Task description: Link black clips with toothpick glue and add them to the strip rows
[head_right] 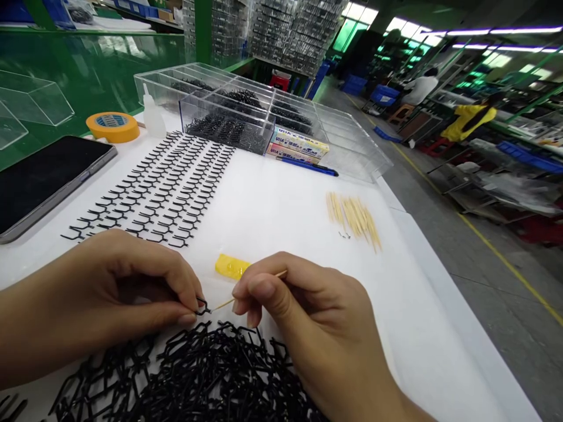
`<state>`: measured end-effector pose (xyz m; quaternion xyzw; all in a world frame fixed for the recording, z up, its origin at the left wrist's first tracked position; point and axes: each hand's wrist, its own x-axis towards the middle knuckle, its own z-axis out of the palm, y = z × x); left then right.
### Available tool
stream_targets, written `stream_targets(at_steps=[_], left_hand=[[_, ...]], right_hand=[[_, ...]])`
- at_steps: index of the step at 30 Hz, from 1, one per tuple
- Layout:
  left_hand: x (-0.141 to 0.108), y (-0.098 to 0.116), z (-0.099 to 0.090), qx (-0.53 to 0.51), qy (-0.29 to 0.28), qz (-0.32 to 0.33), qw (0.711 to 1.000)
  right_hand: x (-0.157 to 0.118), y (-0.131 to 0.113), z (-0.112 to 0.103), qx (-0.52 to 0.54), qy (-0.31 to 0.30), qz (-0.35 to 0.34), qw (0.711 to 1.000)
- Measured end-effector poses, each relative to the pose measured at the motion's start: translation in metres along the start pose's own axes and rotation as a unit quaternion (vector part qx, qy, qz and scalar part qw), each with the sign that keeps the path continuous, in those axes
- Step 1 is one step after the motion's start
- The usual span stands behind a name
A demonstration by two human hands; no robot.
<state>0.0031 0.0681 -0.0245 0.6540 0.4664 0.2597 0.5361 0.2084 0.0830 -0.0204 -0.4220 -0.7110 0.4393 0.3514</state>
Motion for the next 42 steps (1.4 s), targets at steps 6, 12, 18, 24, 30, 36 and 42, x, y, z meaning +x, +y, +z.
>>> stream_targets(at_steps=[6, 12, 18, 24, 30, 36, 42], left_hand=[[0.0011, 0.0012, -0.0005, 0.004, 0.005, 0.006, 1.000], [0.0005, 0.0009, 0.0003, 0.010, 0.006, 0.010, 1.000], [0.0003, 0.0004, -0.0002, 0.023, 0.007, 0.014, 1.000], [0.0015, 0.0004, -0.0003, 0.024, 0.010, 0.020, 0.999], [0.0005, -0.0013, 0.0015, 0.023, 0.010, 0.021, 0.999], [0.0028, -0.0011, 0.0014, 0.023, 0.008, 0.018, 1.000], [-0.0007, 0.0005, 0.0015, 0.014, 0.008, 0.036, 0.999]], right_hand=[[-0.0018, 0.0013, 0.0012, -0.005, 0.003, -0.002, 1.000], [-0.0014, 0.0015, 0.0011, -0.020, 0.008, -0.010, 1.000], [-0.0001, -0.0001, 0.0010, -0.013, -0.002, -0.007, 1.000], [-0.0015, -0.0003, 0.0001, -0.008, 0.002, -0.001, 1.000], [-0.0023, -0.0024, 0.0014, -0.020, 0.003, 0.003, 1.000], [-0.0050, 0.0000, 0.0008, 0.010, 0.013, 0.016, 1.000], [-0.0064, 0.0010, 0.0003, 0.074, 0.016, 0.003, 0.997]])
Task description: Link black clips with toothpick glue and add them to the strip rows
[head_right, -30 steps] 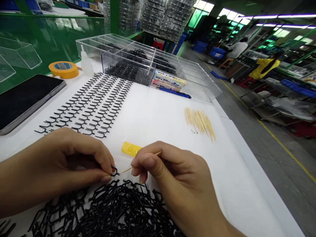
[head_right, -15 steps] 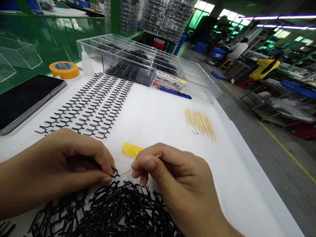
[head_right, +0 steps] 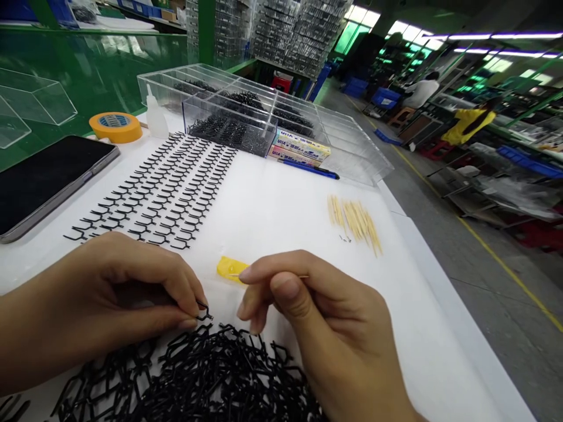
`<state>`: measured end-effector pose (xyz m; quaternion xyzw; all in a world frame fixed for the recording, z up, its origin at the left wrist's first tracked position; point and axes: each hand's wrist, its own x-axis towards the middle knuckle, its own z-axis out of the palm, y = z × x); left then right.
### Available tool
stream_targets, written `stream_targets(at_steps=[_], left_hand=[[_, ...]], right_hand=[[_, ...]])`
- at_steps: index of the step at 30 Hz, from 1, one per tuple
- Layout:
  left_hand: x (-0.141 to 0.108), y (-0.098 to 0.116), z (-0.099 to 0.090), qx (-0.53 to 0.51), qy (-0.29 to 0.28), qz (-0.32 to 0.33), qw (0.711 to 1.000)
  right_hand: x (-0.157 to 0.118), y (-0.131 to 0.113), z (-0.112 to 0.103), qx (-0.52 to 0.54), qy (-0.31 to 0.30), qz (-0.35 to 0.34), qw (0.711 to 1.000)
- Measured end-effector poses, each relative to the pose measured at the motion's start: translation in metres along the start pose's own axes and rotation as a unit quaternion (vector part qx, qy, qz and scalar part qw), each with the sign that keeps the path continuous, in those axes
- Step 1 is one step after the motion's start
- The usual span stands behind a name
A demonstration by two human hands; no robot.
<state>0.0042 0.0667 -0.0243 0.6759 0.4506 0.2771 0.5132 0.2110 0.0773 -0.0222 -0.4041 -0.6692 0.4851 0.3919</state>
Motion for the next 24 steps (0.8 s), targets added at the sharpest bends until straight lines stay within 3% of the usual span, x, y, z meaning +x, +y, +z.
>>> stream_targets(at_steps=[7, 15, 18, 22, 24], left_hand=[[-0.003, -0.003, -0.002, -0.003, 0.019, 0.050, 0.999], [-0.002, -0.002, -0.003, -0.015, 0.024, 0.048, 0.998], [-0.002, -0.002, -0.003, -0.010, 0.020, 0.050, 0.999], [-0.003, -0.003, -0.002, -0.005, 0.025, 0.047, 0.999], [-0.002, -0.002, -0.001, -0.008, 0.034, 0.042, 0.999]], right_hand=[[-0.005, -0.001, -0.003, -0.035, -0.063, -0.059, 0.996], [-0.005, 0.001, 0.002, -0.023, -0.071, -0.057, 0.996], [-0.002, 0.001, -0.001, -0.037, -0.029, -0.062, 0.997], [0.008, 0.000, -0.007, -0.188, 0.062, -0.087, 0.976], [0.012, -0.001, -0.008, -0.249, 0.077, -0.100, 0.960]])
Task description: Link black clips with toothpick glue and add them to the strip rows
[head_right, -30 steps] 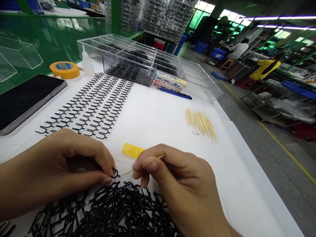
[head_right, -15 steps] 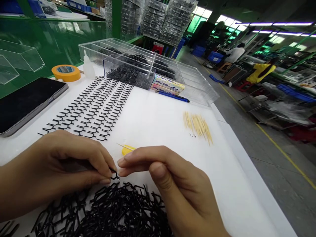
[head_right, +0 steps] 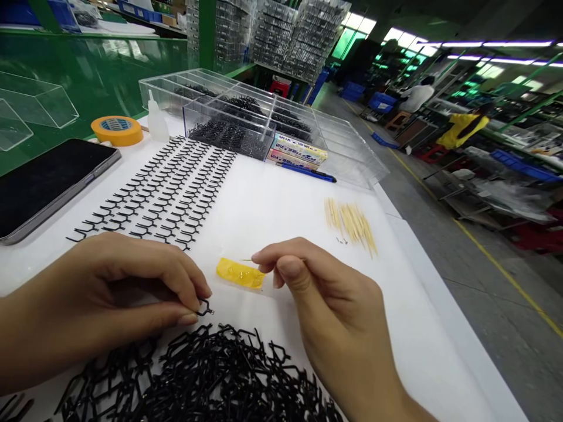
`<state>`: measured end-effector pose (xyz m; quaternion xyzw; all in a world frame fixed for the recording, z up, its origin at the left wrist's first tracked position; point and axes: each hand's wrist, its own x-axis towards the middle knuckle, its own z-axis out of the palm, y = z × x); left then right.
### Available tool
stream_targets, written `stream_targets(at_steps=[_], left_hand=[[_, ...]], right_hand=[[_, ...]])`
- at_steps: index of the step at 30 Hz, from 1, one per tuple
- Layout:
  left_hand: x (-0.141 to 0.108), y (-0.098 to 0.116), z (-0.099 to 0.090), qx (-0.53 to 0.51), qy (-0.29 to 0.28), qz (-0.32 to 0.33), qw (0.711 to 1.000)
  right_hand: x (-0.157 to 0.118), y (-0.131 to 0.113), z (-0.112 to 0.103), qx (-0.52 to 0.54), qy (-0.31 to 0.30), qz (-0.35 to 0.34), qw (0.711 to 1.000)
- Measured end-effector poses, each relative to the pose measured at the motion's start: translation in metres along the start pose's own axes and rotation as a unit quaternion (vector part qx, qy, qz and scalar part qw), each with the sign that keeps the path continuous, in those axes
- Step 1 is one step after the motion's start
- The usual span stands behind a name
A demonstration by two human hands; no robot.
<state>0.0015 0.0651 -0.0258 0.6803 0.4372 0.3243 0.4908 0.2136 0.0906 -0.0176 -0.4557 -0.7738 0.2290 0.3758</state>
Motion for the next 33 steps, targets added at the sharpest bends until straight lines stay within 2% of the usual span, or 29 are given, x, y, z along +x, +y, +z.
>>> stream_targets(at_steps=[5, 10, 14, 24, 29, 33], left_hand=[[0.001, 0.002, 0.001, -0.039, -0.013, -0.030, 0.999], [0.002, 0.004, 0.000, -0.075, -0.024, -0.060, 0.995], [0.003, 0.004, 0.002, -0.114, -0.038, -0.096, 0.988], [0.007, 0.007, 0.002, -0.101, -0.048, -0.113, 0.987], [0.006, 0.005, 0.000, -0.076, -0.062, -0.113, 0.989], [0.005, 0.005, -0.001, -0.061, -0.070, -0.110, 0.990]], right_hand=[[0.001, 0.001, 0.001, -0.039, -0.035, -0.026, 0.998], [0.001, 0.001, 0.002, -0.046, -0.062, -0.023, 0.997], [0.002, 0.002, 0.003, -0.043, -0.065, -0.031, 0.996], [0.002, 0.003, 0.001, -0.042, -0.067, -0.013, 0.997], [-0.001, 0.001, 0.001, -0.010, -0.041, 0.001, 0.999], [-0.009, -0.002, 0.004, 0.104, -0.065, 0.025, 0.992]])
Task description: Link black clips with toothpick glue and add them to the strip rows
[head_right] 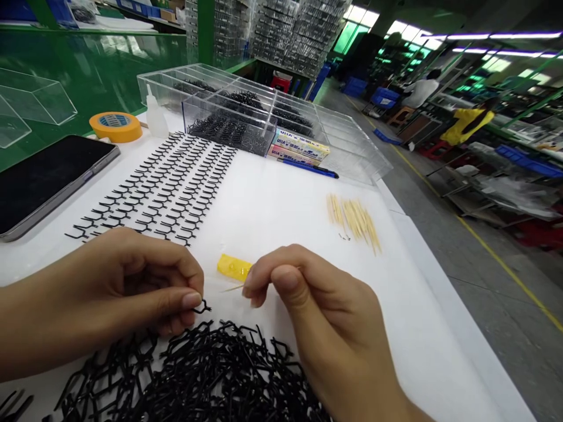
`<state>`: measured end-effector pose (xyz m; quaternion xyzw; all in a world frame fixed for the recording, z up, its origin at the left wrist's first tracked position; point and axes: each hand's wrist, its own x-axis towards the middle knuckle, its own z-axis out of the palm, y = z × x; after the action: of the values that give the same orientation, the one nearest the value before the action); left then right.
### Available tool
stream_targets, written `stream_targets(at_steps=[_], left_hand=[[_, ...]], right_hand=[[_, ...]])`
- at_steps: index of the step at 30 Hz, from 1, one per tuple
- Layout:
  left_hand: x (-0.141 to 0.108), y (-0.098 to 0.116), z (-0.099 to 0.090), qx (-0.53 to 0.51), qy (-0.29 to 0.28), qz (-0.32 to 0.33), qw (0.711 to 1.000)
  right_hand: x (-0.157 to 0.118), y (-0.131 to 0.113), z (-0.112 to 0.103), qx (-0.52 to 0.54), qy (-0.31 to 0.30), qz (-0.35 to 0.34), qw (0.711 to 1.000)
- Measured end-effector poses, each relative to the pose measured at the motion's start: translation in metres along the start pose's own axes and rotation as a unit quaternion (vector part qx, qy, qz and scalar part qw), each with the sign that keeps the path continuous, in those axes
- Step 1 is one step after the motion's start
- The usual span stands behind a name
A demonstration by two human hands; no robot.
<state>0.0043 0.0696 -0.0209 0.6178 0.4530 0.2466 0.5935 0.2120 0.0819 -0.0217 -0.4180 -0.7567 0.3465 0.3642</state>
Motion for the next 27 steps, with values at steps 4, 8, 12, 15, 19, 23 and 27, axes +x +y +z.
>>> stream_targets(at_steps=[4, 8, 12, 15, 19, 23, 27], left_hand=[[-0.0002, 0.0011, 0.0009, -0.007, -0.003, 0.001, 1.000], [0.0007, 0.0018, 0.0018, -0.010, -0.002, 0.001, 1.000], [0.0019, 0.0011, 0.0017, -0.007, 0.000, 0.003, 1.000], [0.0021, 0.0006, 0.0013, -0.007, 0.002, 0.000, 1.000], [0.0007, 0.0007, 0.0008, -0.009, -0.001, 0.003, 1.000], [-0.0002, 0.0006, 0.0010, -0.009, -0.006, -0.002, 1.000], [-0.0004, -0.0005, 0.0019, -0.002, -0.003, 0.001, 1.000]], right_hand=[[-0.0065, -0.0026, 0.0024, 0.065, -0.026, 0.009, 0.997], [-0.0060, -0.0033, 0.0030, 0.055, -0.034, 0.001, 0.998], [-0.0048, -0.0010, 0.0027, 0.047, -0.045, 0.001, 0.998], [-0.0041, -0.0001, 0.0031, 0.051, -0.048, -0.003, 0.998], [-0.0037, -0.0010, 0.0029, 0.044, -0.053, -0.008, 0.998], [-0.0065, -0.0008, 0.0004, 0.037, -0.049, -0.001, 0.998], [-0.0060, 0.0000, 0.0003, 0.039, -0.047, -0.002, 0.998]])
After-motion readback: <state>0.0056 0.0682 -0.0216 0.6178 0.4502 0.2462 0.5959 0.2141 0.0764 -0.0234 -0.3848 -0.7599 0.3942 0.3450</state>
